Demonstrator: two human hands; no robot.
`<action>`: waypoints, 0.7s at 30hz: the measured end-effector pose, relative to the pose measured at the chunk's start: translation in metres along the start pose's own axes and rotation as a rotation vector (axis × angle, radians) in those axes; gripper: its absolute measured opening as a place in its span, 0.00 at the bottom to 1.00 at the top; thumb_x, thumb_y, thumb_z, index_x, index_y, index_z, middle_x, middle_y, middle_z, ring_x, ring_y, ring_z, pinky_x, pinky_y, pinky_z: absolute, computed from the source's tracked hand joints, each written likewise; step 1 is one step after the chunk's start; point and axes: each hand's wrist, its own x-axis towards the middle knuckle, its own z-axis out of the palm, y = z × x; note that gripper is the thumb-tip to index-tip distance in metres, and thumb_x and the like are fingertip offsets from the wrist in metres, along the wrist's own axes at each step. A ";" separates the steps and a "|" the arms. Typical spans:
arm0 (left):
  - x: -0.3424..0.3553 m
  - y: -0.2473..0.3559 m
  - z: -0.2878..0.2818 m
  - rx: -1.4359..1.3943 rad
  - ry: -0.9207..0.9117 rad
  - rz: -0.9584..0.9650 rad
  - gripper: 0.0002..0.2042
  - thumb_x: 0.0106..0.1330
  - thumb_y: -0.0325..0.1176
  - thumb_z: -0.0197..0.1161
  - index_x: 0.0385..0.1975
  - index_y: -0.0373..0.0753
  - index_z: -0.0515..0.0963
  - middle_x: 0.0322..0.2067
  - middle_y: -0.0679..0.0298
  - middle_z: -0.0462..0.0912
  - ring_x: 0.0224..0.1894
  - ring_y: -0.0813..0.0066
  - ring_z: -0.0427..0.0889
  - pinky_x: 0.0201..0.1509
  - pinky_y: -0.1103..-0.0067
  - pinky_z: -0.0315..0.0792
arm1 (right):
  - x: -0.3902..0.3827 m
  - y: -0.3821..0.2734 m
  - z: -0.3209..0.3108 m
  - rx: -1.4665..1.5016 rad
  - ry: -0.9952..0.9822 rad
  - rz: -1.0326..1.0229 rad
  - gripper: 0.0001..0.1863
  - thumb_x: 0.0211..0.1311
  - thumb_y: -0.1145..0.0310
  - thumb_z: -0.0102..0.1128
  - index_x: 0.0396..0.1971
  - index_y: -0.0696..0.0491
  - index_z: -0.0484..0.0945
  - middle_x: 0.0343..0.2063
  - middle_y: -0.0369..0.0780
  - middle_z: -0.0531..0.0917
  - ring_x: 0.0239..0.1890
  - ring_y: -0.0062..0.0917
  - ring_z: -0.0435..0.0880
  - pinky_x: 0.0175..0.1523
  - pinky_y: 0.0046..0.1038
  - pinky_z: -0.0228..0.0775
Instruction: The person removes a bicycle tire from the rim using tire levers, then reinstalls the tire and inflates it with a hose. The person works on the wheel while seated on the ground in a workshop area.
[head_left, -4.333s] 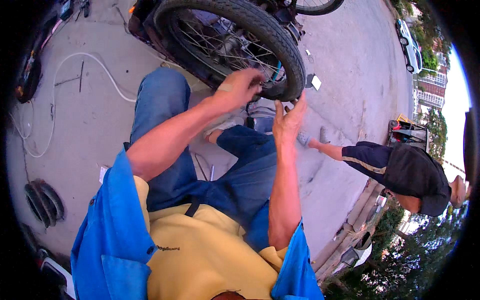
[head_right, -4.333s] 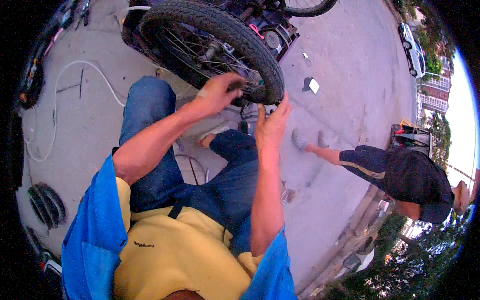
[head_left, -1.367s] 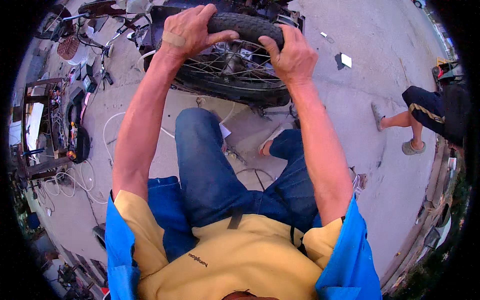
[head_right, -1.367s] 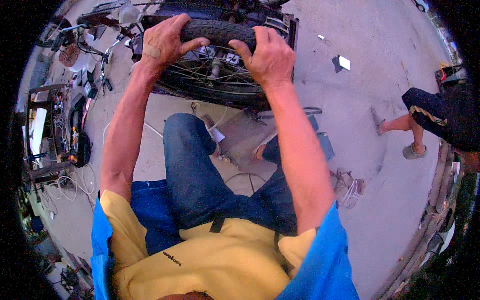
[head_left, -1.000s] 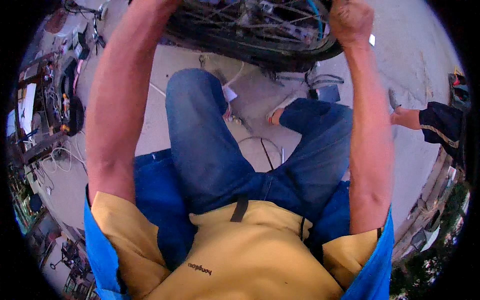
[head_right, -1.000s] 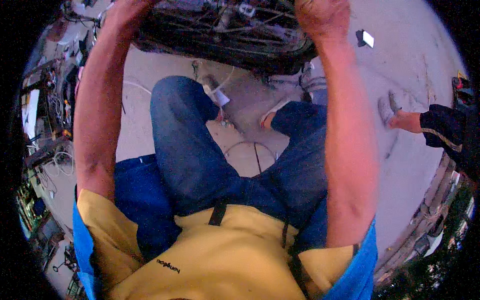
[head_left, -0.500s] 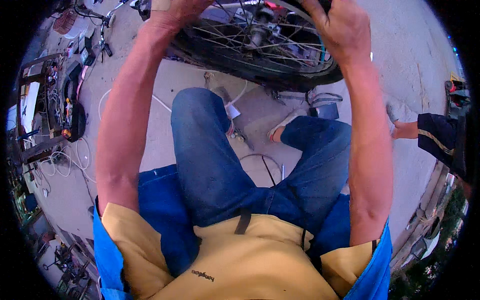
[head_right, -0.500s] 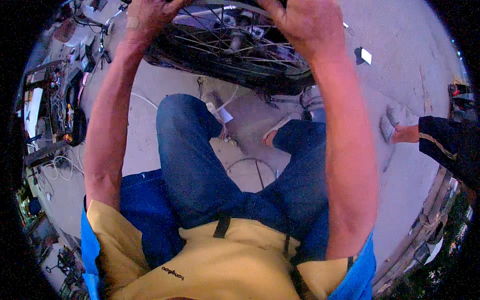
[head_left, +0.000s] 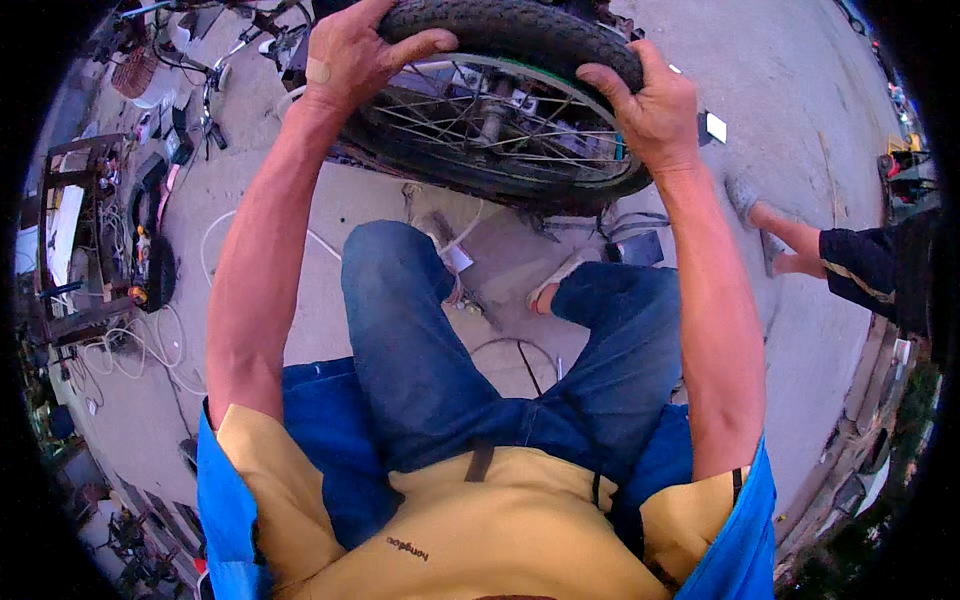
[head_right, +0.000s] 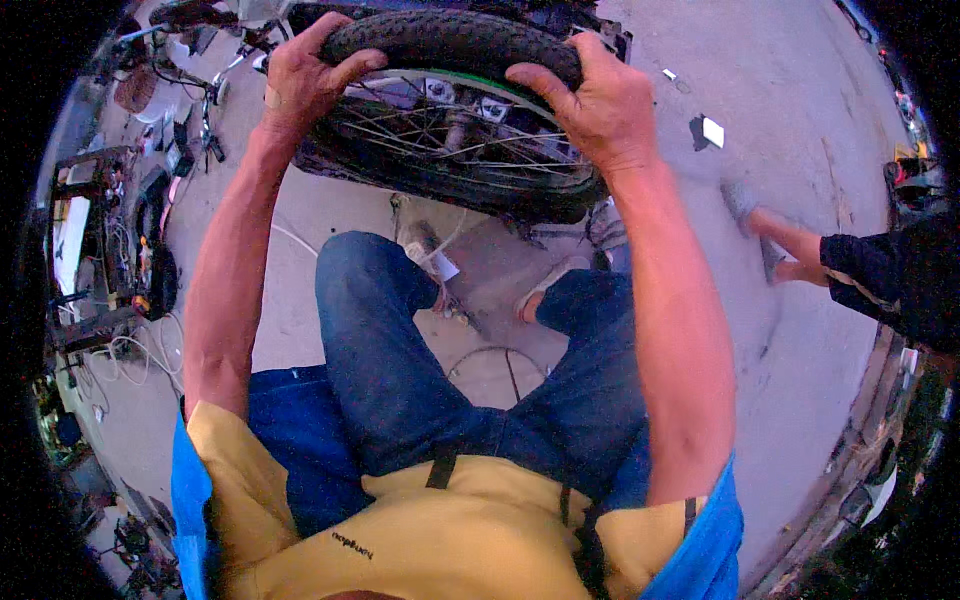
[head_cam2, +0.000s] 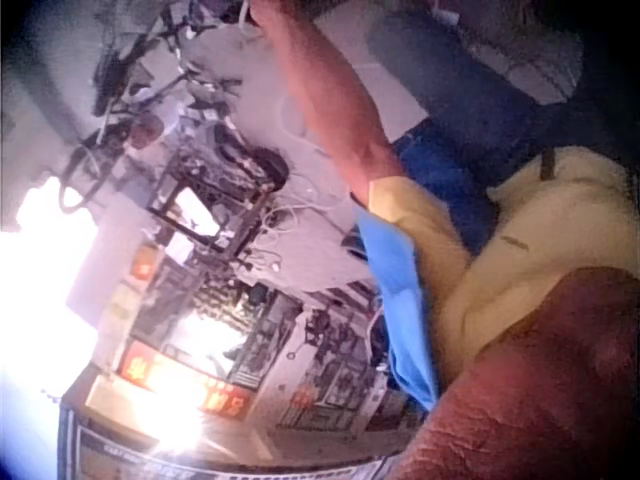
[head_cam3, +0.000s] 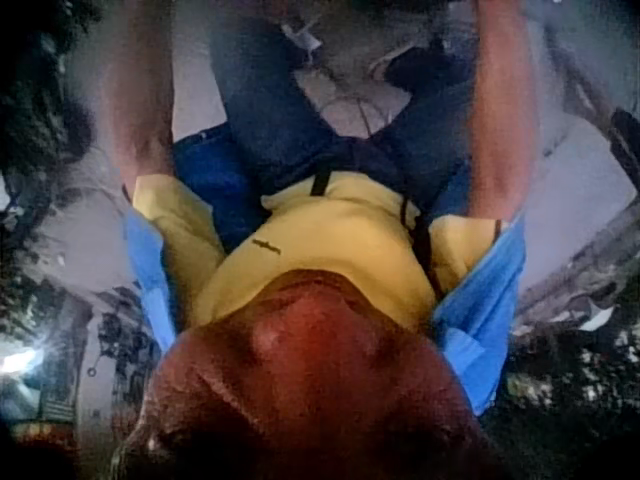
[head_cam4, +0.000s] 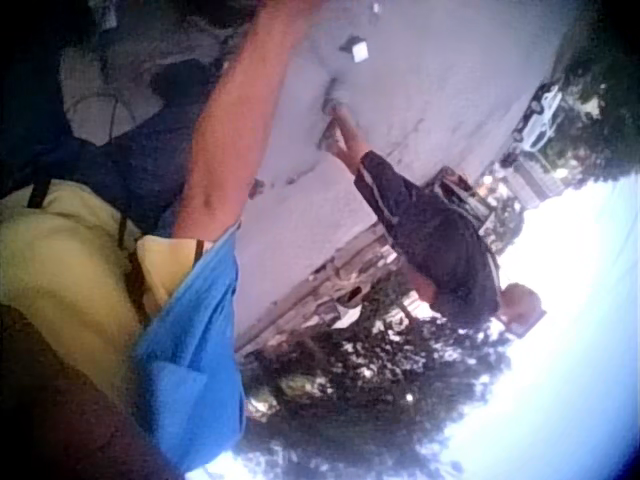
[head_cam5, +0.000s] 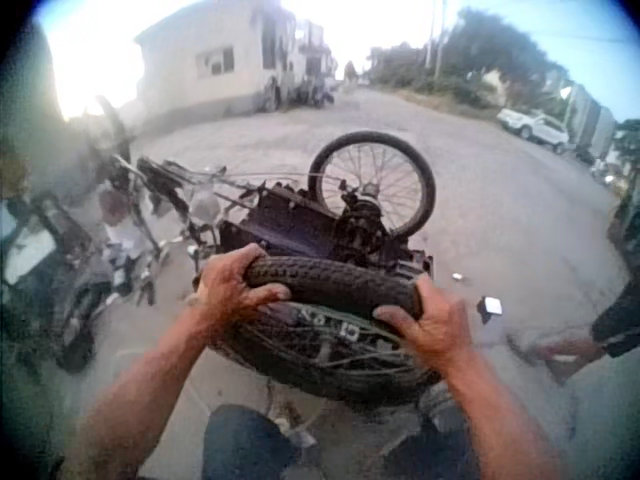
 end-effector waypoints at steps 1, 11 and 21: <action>0.003 0.001 0.001 -0.016 0.004 0.027 0.27 0.57 0.58 0.76 0.45 0.42 0.82 0.31 0.53 0.88 0.34 0.55 0.89 0.40 0.67 0.81 | -0.001 0.000 -0.003 -0.029 -0.011 0.017 0.30 0.60 0.39 0.72 0.42 0.53 0.81 0.28 0.47 0.87 0.33 0.47 0.88 0.36 0.40 0.79; 0.015 0.009 -0.007 -0.104 -0.102 0.033 0.26 0.53 0.55 0.81 0.40 0.39 0.83 0.27 0.54 0.86 0.29 0.58 0.86 0.37 0.69 0.79 | -0.066 0.002 0.004 -0.130 0.229 0.319 0.34 0.54 0.36 0.74 0.44 0.53 0.78 0.33 0.45 0.86 0.36 0.49 0.86 0.41 0.42 0.79; 0.009 0.014 -0.014 -0.215 -0.101 0.047 0.27 0.51 0.48 0.83 0.44 0.39 0.81 0.32 0.54 0.87 0.34 0.61 0.88 0.43 0.71 0.80 | -0.062 0.028 -0.002 0.068 0.158 0.221 0.31 0.51 0.44 0.80 0.41 0.55 0.79 0.33 0.48 0.86 0.36 0.47 0.87 0.39 0.39 0.78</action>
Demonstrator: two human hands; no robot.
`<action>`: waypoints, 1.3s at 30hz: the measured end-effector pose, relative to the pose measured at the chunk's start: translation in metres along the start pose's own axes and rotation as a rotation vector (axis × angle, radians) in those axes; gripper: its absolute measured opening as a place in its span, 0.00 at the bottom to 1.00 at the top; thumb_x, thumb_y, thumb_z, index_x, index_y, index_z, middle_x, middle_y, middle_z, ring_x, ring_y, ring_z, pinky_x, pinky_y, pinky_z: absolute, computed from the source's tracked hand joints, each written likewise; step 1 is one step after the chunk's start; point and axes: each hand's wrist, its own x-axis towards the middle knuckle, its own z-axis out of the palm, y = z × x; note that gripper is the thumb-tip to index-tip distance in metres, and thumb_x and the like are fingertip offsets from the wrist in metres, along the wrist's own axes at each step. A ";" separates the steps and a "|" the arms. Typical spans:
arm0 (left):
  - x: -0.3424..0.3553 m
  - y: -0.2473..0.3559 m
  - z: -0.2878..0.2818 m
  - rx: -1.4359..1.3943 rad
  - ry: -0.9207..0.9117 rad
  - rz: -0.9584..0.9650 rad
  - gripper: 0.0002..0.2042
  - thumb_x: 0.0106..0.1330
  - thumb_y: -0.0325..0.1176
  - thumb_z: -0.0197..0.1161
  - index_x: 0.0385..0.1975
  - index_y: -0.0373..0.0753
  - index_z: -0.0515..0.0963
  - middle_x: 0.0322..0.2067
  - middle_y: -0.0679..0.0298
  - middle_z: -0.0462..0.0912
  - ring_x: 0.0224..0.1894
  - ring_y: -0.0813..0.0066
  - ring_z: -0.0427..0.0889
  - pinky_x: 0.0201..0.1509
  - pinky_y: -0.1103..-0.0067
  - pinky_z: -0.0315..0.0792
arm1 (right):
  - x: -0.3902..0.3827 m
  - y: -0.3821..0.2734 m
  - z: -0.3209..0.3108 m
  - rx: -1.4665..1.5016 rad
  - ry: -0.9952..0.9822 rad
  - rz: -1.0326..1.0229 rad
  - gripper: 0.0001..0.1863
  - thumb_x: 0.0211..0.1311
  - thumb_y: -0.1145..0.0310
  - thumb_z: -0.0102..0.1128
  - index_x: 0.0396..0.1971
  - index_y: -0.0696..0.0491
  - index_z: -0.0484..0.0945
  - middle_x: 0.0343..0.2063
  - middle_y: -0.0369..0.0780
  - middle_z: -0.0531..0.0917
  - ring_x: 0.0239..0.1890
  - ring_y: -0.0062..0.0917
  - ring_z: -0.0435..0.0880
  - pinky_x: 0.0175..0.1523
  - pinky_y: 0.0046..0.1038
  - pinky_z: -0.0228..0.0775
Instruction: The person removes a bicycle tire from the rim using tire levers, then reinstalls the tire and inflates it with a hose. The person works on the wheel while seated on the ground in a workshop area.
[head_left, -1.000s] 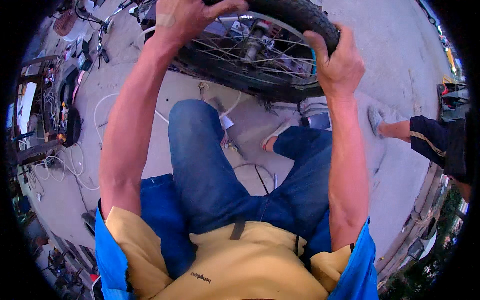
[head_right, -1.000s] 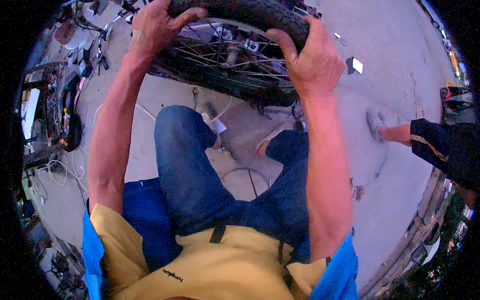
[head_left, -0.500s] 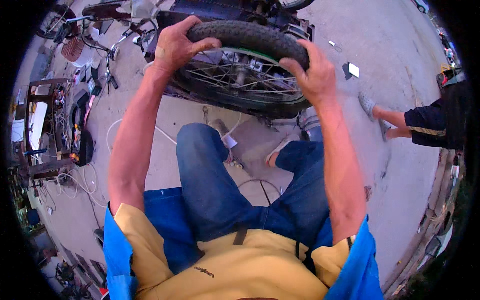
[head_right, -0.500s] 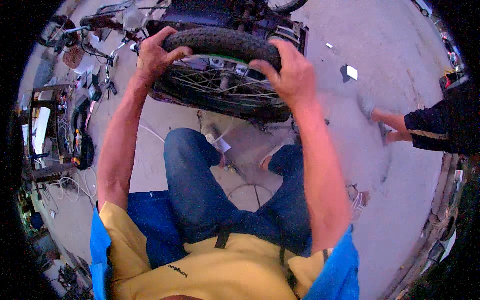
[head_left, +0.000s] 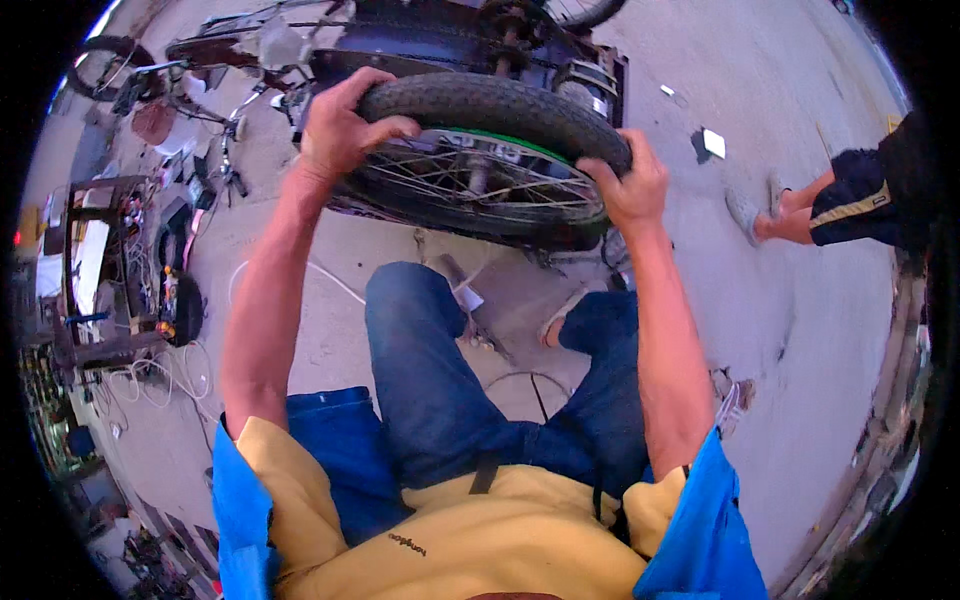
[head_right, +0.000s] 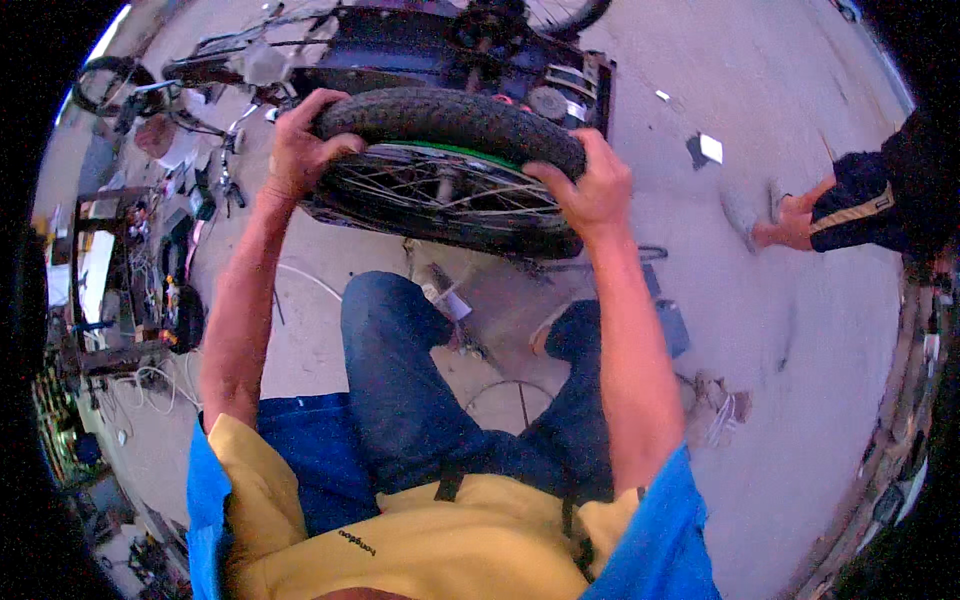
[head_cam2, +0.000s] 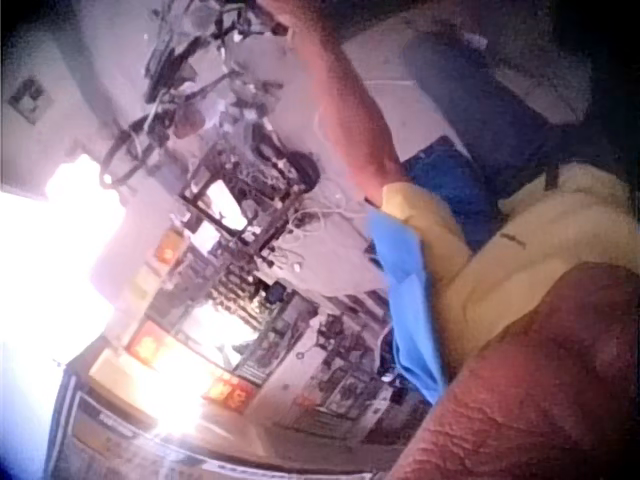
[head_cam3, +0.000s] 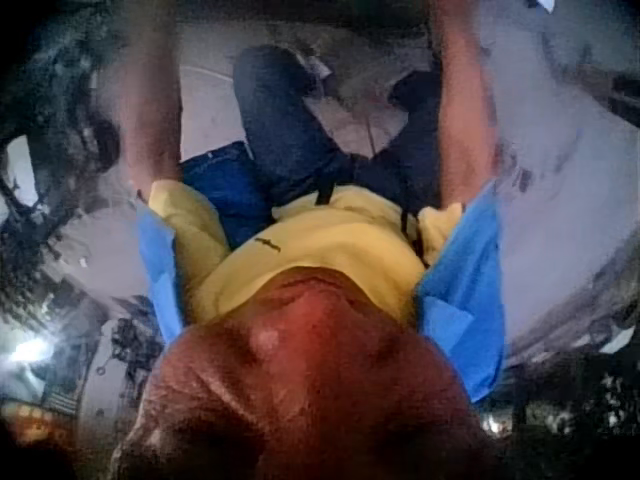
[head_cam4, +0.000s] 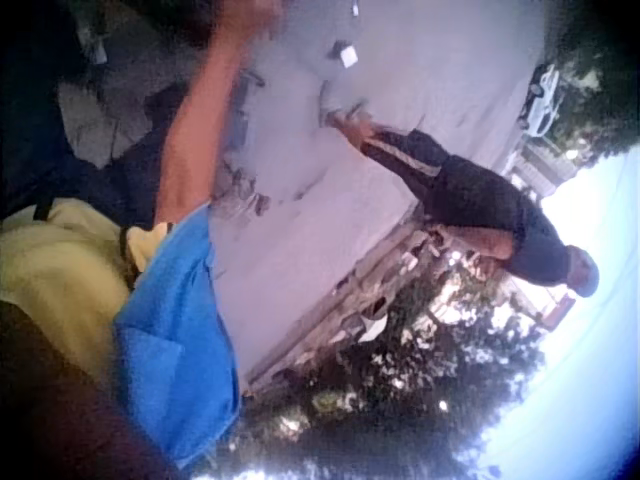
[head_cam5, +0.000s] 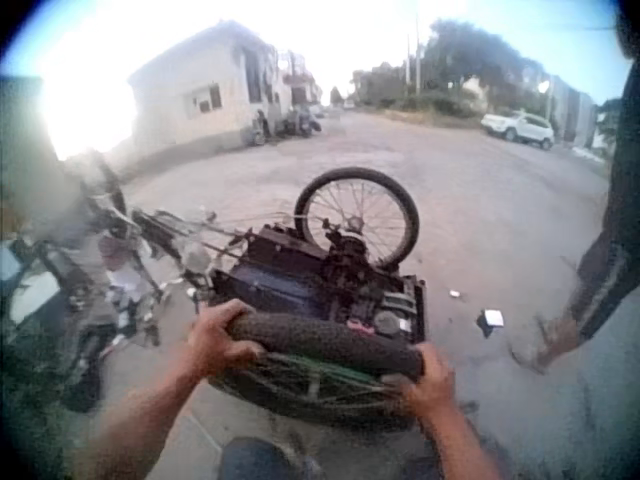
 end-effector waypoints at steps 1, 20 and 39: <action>-0.007 0.001 0.000 0.080 0.041 -0.019 0.27 0.52 0.48 0.82 0.46 0.39 0.81 0.33 0.53 0.86 0.36 0.53 0.87 0.43 0.69 0.80 | -0.004 -0.001 0.002 0.010 0.049 -0.037 0.31 0.52 0.46 0.80 0.43 0.55 0.79 0.34 0.48 0.86 0.37 0.48 0.87 0.41 0.39 0.79; -0.018 -0.049 -0.009 -0.062 -0.124 -0.159 0.24 0.55 0.47 0.76 0.42 0.35 0.78 0.29 0.50 0.82 0.33 0.55 0.83 0.43 0.67 0.76 | -0.042 0.043 0.006 0.129 0.060 0.093 0.36 0.61 0.37 0.70 0.48 0.57 0.78 0.35 0.46 0.85 0.38 0.39 0.88 0.46 0.37 0.78; -0.019 0.028 -0.021 0.211 0.026 0.198 0.48 0.56 0.56 0.75 0.73 0.37 0.63 0.69 0.48 0.69 0.72 0.47 0.67 0.77 0.62 0.60 | 0.005 -0.009 -0.003 -0.007 -0.012 0.014 0.23 0.57 0.49 0.77 0.42 0.50 0.80 0.31 0.47 0.85 0.35 0.48 0.86 0.39 0.42 0.78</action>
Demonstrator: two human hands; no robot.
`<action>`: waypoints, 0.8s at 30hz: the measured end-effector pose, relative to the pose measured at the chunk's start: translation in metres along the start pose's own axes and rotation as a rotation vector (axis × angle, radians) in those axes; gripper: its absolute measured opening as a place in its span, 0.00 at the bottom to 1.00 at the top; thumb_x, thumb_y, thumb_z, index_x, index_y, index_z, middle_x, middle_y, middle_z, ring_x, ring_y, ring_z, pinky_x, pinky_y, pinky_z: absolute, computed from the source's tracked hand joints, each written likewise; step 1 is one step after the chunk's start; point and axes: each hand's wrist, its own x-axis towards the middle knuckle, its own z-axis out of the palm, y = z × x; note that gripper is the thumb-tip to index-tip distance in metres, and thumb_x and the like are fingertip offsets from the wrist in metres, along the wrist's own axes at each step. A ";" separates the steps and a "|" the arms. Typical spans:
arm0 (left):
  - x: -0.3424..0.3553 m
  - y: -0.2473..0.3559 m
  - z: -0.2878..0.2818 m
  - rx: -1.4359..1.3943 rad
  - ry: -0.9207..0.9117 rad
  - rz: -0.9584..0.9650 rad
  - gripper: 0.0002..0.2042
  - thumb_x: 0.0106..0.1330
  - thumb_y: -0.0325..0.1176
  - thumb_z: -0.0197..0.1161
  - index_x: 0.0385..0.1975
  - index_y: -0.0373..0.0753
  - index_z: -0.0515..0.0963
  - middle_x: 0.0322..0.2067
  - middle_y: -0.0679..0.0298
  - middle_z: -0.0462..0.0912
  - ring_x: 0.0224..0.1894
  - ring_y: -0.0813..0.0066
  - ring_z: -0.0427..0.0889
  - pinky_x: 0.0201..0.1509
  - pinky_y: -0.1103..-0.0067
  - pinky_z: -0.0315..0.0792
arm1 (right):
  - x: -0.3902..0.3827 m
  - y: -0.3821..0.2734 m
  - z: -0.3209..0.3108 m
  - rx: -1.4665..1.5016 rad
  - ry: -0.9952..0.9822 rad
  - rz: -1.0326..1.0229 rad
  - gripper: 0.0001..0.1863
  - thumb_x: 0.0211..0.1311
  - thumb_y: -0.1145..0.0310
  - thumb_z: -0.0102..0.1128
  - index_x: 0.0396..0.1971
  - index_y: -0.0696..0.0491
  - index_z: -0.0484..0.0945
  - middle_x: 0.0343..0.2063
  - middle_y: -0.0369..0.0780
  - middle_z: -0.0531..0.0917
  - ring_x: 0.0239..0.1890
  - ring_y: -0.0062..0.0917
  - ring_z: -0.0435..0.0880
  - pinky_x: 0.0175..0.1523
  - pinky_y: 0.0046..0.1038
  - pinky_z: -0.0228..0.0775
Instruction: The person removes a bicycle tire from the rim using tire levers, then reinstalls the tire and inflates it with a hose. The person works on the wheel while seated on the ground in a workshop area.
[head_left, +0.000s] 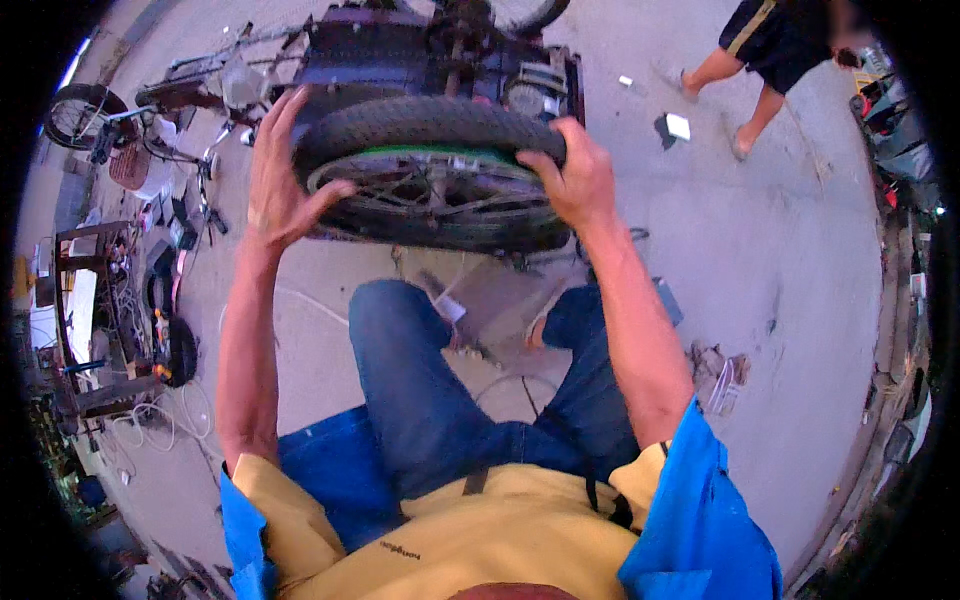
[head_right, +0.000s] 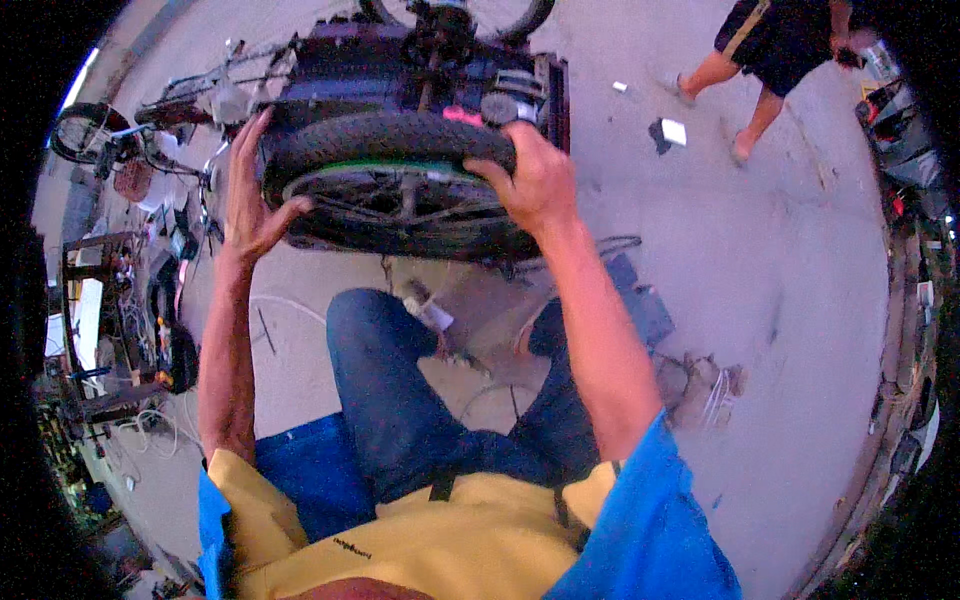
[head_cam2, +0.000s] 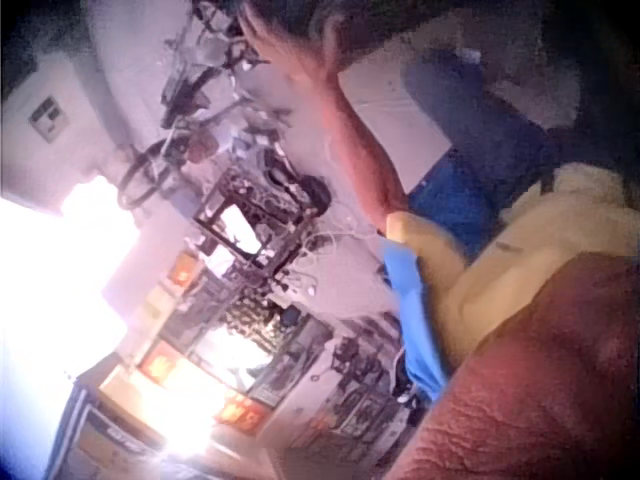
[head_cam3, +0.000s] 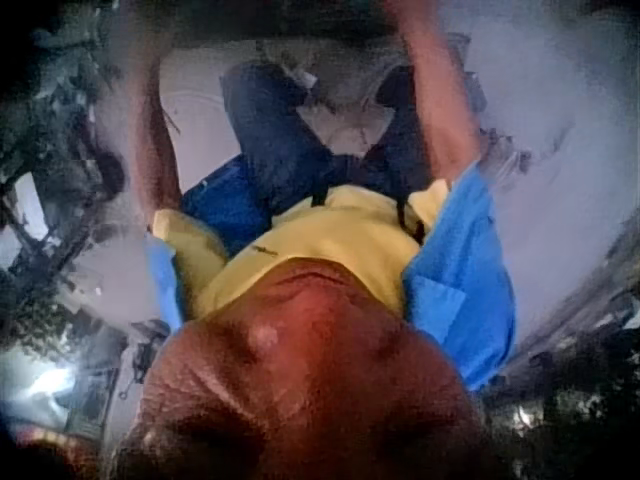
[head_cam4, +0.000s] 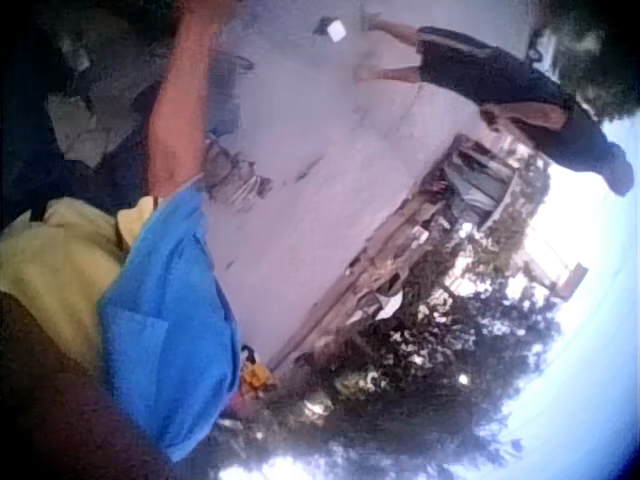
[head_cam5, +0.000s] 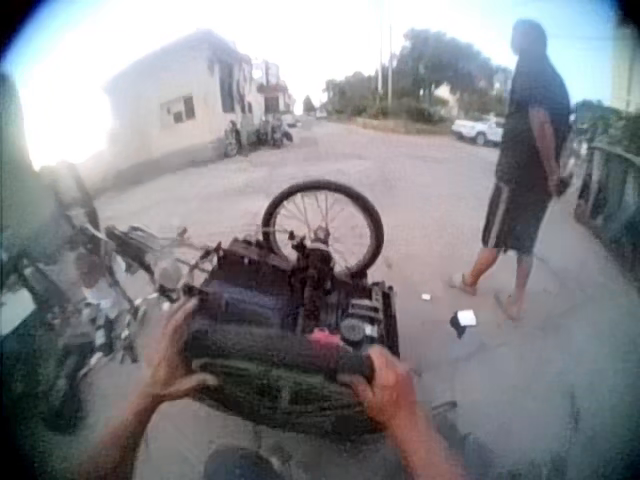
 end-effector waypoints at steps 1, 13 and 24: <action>0.022 0.025 -0.008 0.020 -0.082 0.039 0.52 0.51 0.57 0.79 0.73 0.36 0.63 0.70 0.48 0.69 0.72 0.48 0.68 0.76 0.61 0.61 | 0.005 -0.012 0.001 -0.031 -0.015 -0.036 0.24 0.57 0.48 0.76 0.42 0.50 0.80 0.31 0.47 0.85 0.35 0.47 0.86 0.39 0.42 0.79; 0.047 0.062 0.030 0.201 -0.099 0.162 0.29 0.52 0.47 0.77 0.49 0.37 0.76 0.37 0.57 0.78 0.40 0.54 0.80 0.45 0.64 0.74 | -0.034 0.010 0.007 0.039 0.166 -0.069 0.27 0.57 0.49 0.75 0.45 0.54 0.79 0.36 0.46 0.83 0.39 0.47 0.85 0.41 0.41 0.78; 0.032 0.043 0.031 0.181 -0.062 0.101 0.27 0.55 0.42 0.76 0.52 0.36 0.75 0.41 0.53 0.80 0.43 0.49 0.81 0.49 0.63 0.74 | -0.034 0.005 0.000 0.127 0.164 -0.063 0.29 0.55 0.57 0.78 0.53 0.54 0.75 0.43 0.47 0.82 0.44 0.47 0.84 0.48 0.40 0.78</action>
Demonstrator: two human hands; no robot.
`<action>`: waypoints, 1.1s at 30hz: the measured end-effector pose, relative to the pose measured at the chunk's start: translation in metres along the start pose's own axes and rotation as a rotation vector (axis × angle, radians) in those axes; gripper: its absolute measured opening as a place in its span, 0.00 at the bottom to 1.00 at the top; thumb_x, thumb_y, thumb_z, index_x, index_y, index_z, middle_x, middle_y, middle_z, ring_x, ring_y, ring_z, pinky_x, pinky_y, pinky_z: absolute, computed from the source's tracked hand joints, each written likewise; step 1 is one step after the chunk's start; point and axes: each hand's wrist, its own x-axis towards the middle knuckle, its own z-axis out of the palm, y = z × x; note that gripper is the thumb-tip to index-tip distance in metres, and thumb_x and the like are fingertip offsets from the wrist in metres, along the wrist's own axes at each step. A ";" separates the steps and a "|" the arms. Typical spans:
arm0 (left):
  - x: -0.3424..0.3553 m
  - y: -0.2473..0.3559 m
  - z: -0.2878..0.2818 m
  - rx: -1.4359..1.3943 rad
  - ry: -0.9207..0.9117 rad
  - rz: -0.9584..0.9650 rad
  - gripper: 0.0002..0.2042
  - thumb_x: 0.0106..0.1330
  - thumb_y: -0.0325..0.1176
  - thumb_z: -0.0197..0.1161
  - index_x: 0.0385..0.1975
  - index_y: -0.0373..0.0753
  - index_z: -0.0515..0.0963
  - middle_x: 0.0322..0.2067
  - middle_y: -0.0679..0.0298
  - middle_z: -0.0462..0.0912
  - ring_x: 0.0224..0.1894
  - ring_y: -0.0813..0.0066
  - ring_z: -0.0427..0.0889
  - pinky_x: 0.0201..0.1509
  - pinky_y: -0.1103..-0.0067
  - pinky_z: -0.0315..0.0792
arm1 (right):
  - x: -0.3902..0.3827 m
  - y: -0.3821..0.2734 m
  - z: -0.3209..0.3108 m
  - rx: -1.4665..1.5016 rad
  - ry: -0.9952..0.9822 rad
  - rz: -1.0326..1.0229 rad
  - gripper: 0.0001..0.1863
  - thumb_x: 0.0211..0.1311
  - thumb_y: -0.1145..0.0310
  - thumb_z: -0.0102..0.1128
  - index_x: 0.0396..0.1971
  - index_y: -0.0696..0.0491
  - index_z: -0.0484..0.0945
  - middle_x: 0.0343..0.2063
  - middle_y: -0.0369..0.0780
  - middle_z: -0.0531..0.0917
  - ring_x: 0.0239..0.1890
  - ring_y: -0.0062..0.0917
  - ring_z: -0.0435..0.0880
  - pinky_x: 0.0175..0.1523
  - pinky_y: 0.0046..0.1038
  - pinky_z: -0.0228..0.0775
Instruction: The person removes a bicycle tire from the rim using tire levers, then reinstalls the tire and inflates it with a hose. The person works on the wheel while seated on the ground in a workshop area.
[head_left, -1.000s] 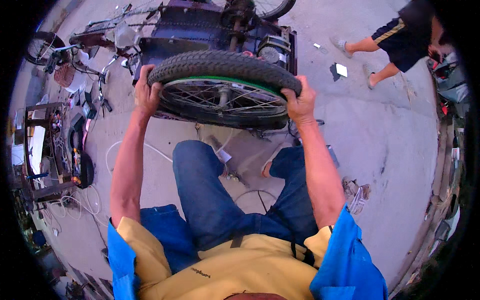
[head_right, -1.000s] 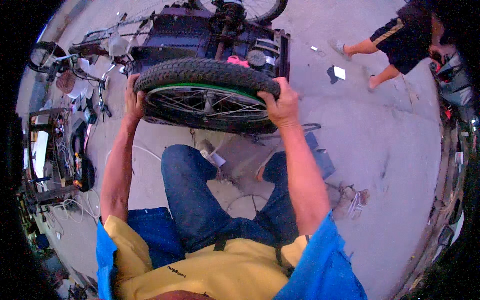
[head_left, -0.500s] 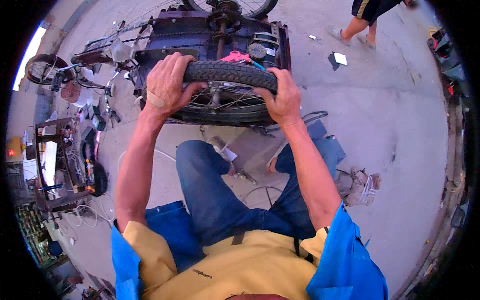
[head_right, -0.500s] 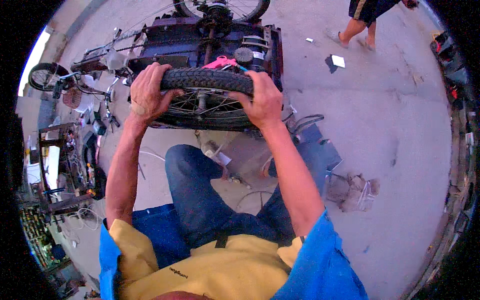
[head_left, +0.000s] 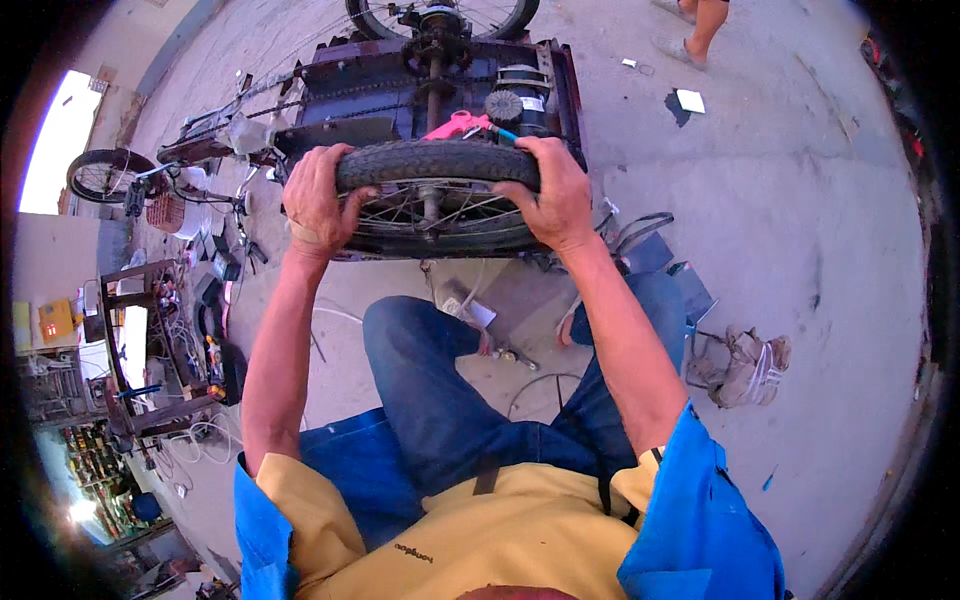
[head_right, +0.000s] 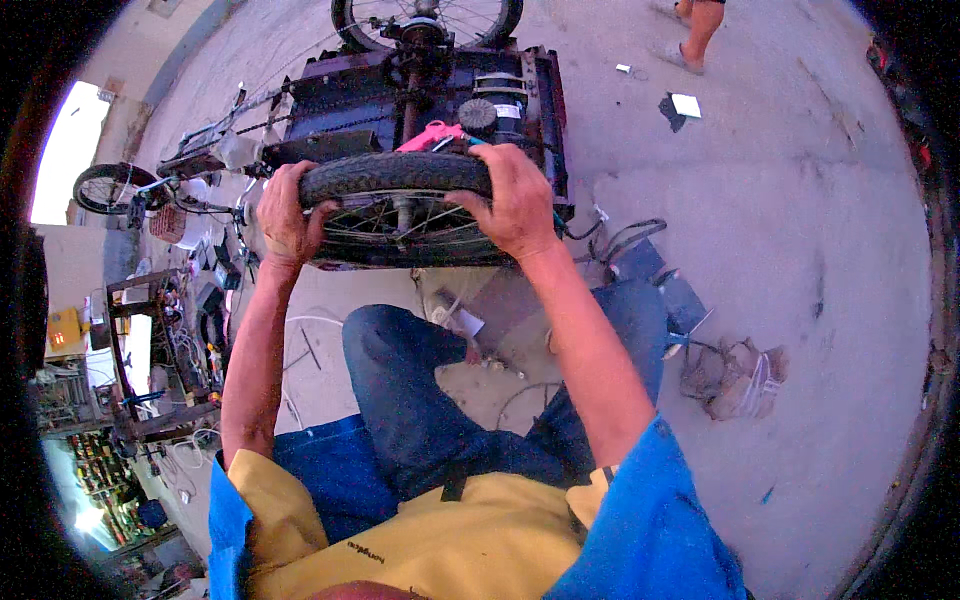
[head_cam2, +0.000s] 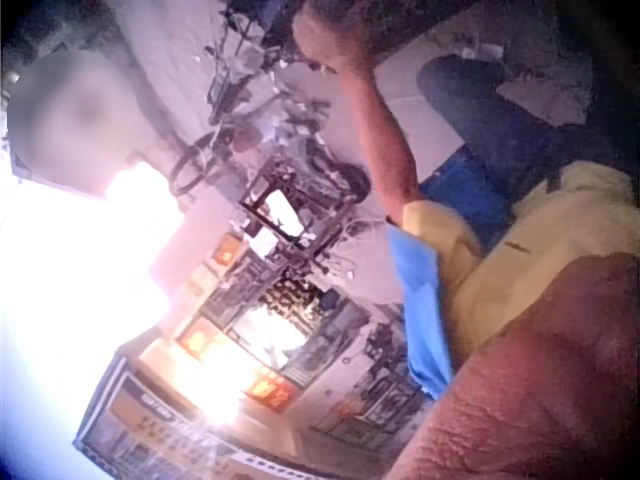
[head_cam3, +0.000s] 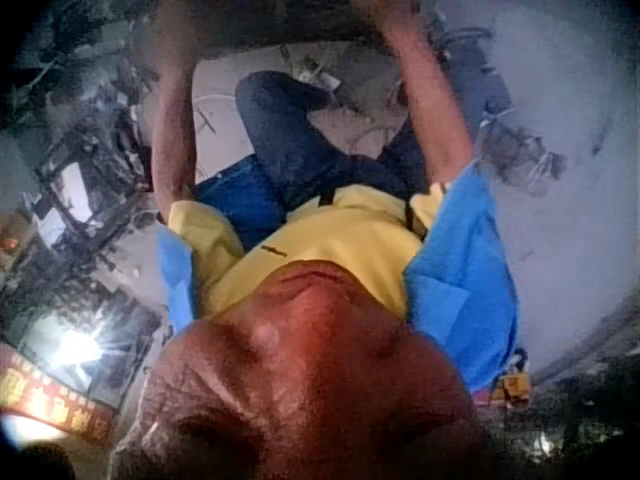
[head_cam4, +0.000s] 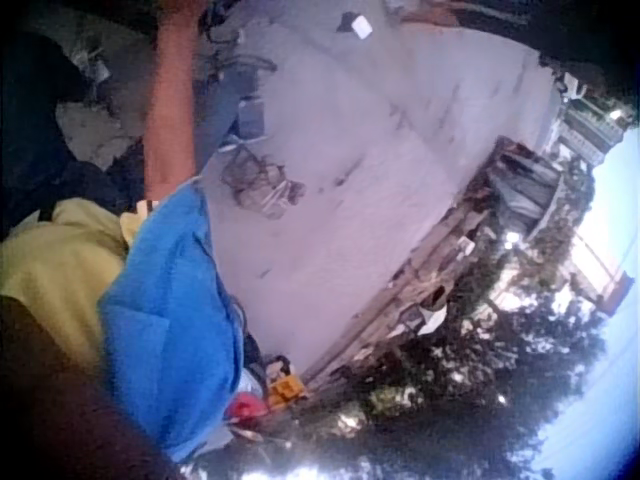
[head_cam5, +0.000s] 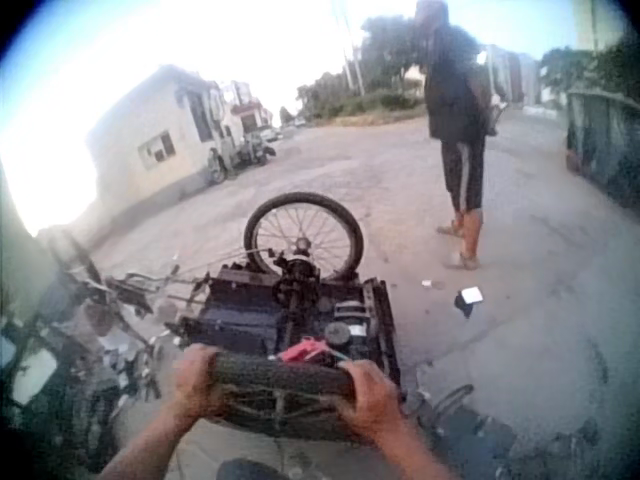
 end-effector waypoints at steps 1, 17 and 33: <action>-0.004 -0.004 0.000 -0.015 -0.009 -0.033 0.27 0.55 0.42 0.76 0.52 0.36 0.75 0.41 0.53 0.80 0.43 0.49 0.80 0.49 0.63 0.74 | -0.008 0.004 0.000 -0.013 0.025 0.041 0.29 0.56 0.58 0.78 0.53 0.54 0.75 0.43 0.47 0.82 0.44 0.47 0.84 0.48 0.40 0.78; -0.094 -0.076 0.013 -0.258 0.054 -0.355 0.30 0.71 0.49 0.65 0.63 0.33 0.68 0.55 0.47 0.77 0.58 0.47 0.78 0.65 0.64 0.69 | 0.028 -0.008 0.017 -0.067 -0.072 -0.061 0.23 0.58 0.53 0.75 0.43 0.54 0.79 0.33 0.45 0.84 0.37 0.45 0.87 0.40 0.40 0.79; 0.010 0.017 -0.004 0.049 -0.063 -0.023 0.28 0.52 0.46 0.79 0.48 0.36 0.77 0.39 0.56 0.81 0.42 0.54 0.82 0.46 0.65 0.74 | -0.017 0.002 0.008 -0.106 0.042 0.020 0.28 0.56 0.58 0.77 0.52 0.55 0.76 0.43 0.47 0.82 0.45 0.49 0.84 0.49 0.41 0.77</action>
